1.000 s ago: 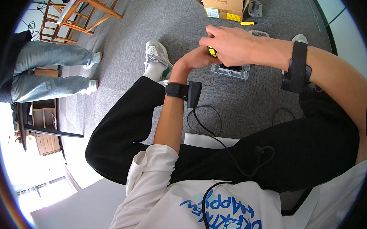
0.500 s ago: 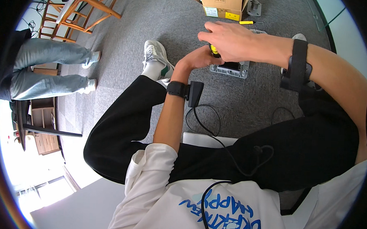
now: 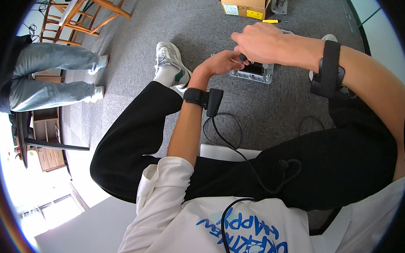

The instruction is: The person uses a screwdriver to loosen and remove screws from a small electrical component on the floor.

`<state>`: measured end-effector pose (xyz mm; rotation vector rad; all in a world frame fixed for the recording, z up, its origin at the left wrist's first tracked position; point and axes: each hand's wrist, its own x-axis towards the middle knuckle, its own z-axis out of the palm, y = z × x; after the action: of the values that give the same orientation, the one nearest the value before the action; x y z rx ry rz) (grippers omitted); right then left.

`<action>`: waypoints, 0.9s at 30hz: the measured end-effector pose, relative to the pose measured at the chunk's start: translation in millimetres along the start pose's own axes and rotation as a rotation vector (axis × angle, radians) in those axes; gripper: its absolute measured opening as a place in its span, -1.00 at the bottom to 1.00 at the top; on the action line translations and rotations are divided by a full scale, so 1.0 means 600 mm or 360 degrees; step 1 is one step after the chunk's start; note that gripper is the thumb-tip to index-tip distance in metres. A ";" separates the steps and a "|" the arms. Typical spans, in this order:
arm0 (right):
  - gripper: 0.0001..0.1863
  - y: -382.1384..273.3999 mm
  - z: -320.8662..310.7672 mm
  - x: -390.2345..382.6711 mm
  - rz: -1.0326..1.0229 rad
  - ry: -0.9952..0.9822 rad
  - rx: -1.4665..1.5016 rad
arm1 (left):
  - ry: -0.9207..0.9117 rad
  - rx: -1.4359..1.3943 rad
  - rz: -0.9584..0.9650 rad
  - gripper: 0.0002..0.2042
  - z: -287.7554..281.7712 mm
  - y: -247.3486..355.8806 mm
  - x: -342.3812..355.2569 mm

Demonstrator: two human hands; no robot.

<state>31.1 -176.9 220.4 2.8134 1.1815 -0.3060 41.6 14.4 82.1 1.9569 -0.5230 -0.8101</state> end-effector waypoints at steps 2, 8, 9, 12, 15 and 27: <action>-0.57 0.015 0.026 0.000 -0.0220 0.0329 -0.0017 | 0.0009 0.0064 -0.0024 -0.70 -0.003 -0.019 0.007; -0.53 -0.023 0.012 -0.017 -0.0048 0.0260 0.0045 | 0.0138 0.0327 -0.0013 -0.75 0.010 -0.013 0.002; -0.54 -0.031 0.002 -0.017 0.0155 0.0094 0.0083 | 0.0202 0.0179 0.0074 -0.78 0.012 -0.019 -0.001; -0.56 -0.025 -0.014 -0.002 0.0154 -0.0060 0.0081 | 0.0208 0.0019 0.0137 -0.79 0.010 -0.035 0.007; -0.63 -0.019 -0.010 -0.006 0.0111 0.0041 0.0143 | 0.0170 0.0100 0.0083 -0.75 0.008 -0.046 0.012; -0.65 -0.037 0.026 -0.012 -0.0193 0.0398 0.0138 | 0.0764 0.0094 0.0740 -0.71 0.045 -0.042 0.015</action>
<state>7.9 -168.7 206.8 2.9266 1.4236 -0.0108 29.4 4.8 47.2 1.8883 -0.6735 -0.0290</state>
